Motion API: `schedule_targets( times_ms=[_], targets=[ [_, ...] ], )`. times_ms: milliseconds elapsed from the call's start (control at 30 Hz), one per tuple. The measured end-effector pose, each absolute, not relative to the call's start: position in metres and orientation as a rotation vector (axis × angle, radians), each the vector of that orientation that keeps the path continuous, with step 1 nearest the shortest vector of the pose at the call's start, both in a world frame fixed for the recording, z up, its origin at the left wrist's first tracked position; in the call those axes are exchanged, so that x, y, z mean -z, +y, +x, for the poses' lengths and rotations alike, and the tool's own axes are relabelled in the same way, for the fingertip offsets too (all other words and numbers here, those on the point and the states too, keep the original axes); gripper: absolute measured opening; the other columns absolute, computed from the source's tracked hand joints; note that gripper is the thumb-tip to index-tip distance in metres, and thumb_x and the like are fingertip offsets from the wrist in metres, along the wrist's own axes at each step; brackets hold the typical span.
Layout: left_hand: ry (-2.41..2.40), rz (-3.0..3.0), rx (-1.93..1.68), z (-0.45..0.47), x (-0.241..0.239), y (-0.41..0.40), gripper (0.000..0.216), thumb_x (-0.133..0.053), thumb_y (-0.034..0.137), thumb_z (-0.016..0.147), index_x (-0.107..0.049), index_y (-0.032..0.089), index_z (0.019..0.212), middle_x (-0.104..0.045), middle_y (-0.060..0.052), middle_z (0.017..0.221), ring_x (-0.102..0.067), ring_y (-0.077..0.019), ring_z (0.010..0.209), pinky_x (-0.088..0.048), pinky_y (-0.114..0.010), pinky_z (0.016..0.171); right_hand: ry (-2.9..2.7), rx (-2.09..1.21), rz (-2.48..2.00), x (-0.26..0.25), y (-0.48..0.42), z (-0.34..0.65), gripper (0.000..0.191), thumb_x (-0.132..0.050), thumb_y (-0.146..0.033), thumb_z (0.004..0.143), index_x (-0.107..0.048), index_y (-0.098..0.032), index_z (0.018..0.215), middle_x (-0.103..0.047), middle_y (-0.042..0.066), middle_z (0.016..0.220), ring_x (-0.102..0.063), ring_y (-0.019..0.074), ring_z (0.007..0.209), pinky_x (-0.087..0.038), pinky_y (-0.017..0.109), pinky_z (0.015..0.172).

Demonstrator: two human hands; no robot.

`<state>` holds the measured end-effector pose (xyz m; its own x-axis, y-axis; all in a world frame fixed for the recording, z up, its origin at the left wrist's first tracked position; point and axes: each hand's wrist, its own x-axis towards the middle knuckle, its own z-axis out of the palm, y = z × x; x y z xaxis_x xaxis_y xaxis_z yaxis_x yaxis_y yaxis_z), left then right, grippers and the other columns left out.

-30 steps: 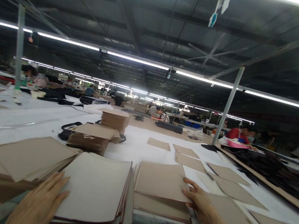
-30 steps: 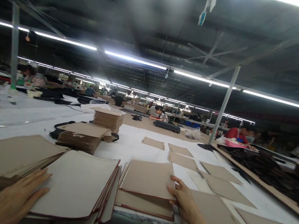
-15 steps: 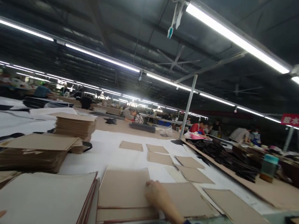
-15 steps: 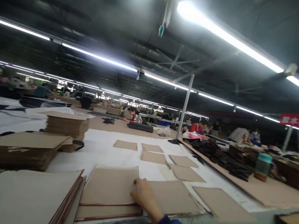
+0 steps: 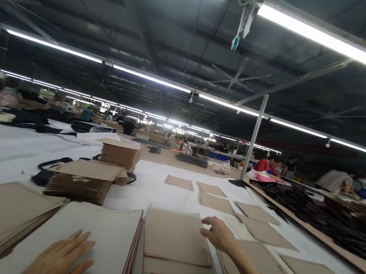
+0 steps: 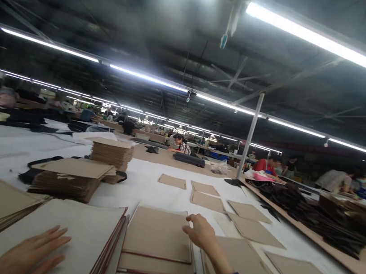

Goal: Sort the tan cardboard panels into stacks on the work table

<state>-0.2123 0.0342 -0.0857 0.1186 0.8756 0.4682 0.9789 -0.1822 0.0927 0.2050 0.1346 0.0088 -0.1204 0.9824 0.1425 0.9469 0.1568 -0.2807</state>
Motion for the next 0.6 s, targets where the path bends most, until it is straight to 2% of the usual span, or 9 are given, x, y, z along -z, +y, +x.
schedule_targets(
  times_ms=[100, 200, 300, 367, 400, 433, 467, 533, 600],
  targets=[
    [-1.909, -2.158, 0.597, -0.183, 0.040, 0.024, 0.042, -0.048, 0.047, 0.080, -0.064, 0.025, 0.112, -0.058, -0.007, 0.125, -0.050, -0.0286, 0.119, -0.044, -0.047, 0.100, -2.204, -0.221, -1.812, -0.013, 0.146, 0.212, 0.037, -0.054, -0.031, 0.077, -0.065, -0.015, 0.109, -0.067, 0.012, 0.108, -0.063, 0.0233, 0.095, -0.045, 0.030, 0.080],
    [-1.881, -2.283, 0.444, -0.159, -0.021, 0.020, 0.036, -0.046, 0.031, 0.083, -0.062, 0.022, 0.114, -0.058, -0.008, 0.127, -0.047, -0.0282, 0.124, -0.038, -0.048, 0.104, -2.246, -0.267, -1.784, -0.022, 0.162, 0.214, 0.036, -0.054, -0.030, 0.077, -0.067, -0.013, 0.106, -0.070, 0.013, 0.102, -0.064, 0.0236, 0.092, -0.046, 0.030, 0.079],
    [-1.775, -2.538, 0.326, -0.148, -0.058, 0.041, 0.037, -0.048, 0.031, 0.083, -0.059, 0.023, 0.118, -0.058, -0.009, 0.127, -0.044, -0.0277, 0.126, -0.035, -0.047, 0.105, -2.244, -0.285, -1.793, -0.035, 0.183, 0.212, 0.032, -0.057, -0.028, 0.075, -0.069, -0.013, 0.099, -0.072, 0.013, 0.098, -0.065, 0.0235, 0.088, -0.047, 0.030, 0.076],
    [-1.691, -2.748, 0.213, -0.145, -0.057, 0.065, 0.047, -0.049, 0.037, 0.083, -0.050, 0.021, 0.127, -0.051, -0.011, 0.134, -0.038, -0.0286, 0.130, -0.031, -0.049, 0.106, -2.220, -0.276, -1.825, -0.044, 0.199, 0.210, 0.024, -0.061, -0.027, 0.071, -0.072, -0.015, 0.090, -0.073, 0.011, 0.093, -0.066, 0.0233, 0.083, -0.047, 0.030, 0.072],
    [-1.670, -2.826, 0.197, -0.143, -0.051, 0.077, 0.056, -0.048, 0.043, 0.083, -0.041, 0.021, 0.134, -0.042, -0.012, 0.140, -0.032, -0.0286, 0.133, -0.027, -0.051, 0.108, -2.201, -0.272, -1.850, -0.047, 0.209, 0.211, 0.021, -0.063, -0.026, 0.069, -0.072, -0.016, 0.085, -0.073, 0.010, 0.087, -0.067, 0.0227, 0.079, -0.047, 0.030, 0.070],
    [-1.644, -2.867, 0.235, -0.142, -0.042, 0.087, 0.065, -0.044, 0.050, 0.083, -0.031, 0.021, 0.139, -0.032, -0.012, 0.146, -0.024, -0.0283, 0.136, -0.021, -0.053, 0.110, -2.175, -0.273, -1.883, -0.050, 0.219, 0.212, 0.018, -0.065, -0.024, 0.068, -0.072, -0.016, 0.082, -0.073, 0.008, 0.079, -0.067, 0.0218, 0.072, -0.047, 0.031, 0.067],
    [-1.656, -2.879, 0.255, -0.140, -0.033, 0.096, 0.067, -0.039, 0.055, 0.084, -0.028, 0.022, 0.140, -0.028, -0.011, 0.147, -0.020, -0.0286, 0.137, -0.017, -0.056, 0.110, -2.146, -0.279, -1.920, -0.053, 0.231, 0.213, 0.015, -0.065, -0.023, 0.068, -0.071, -0.016, 0.079, -0.071, 0.006, 0.069, -0.066, 0.0205, 0.065, -0.047, 0.030, 0.064],
    [-1.762, -2.832, 0.248, -0.136, -0.014, 0.108, 0.063, -0.027, 0.059, 0.086, -0.033, 0.026, 0.138, -0.034, -0.011, 0.145, -0.028, -0.0296, 0.134, -0.019, -0.058, 0.108, -2.085, -0.300, -1.992, -0.054, 0.257, 0.218, 0.011, -0.065, -0.022, 0.071, -0.069, -0.014, 0.077, -0.064, 0.002, 0.054, -0.062, 0.0170, 0.054, -0.047, 0.029, 0.058],
    [-1.794, -2.792, 0.264, -0.134, 0.000, 0.115, 0.063, -0.025, 0.063, 0.084, -0.036, 0.029, 0.136, -0.038, -0.010, 0.143, -0.033, -0.0297, 0.132, -0.022, -0.058, 0.108, -2.038, -0.328, -2.035, -0.052, 0.287, 0.223, 0.014, -0.062, -0.026, 0.078, -0.066, -0.013, 0.079, -0.061, -0.001, 0.055, -0.059, 0.0132, 0.052, -0.048, 0.028, 0.056]
  ],
)
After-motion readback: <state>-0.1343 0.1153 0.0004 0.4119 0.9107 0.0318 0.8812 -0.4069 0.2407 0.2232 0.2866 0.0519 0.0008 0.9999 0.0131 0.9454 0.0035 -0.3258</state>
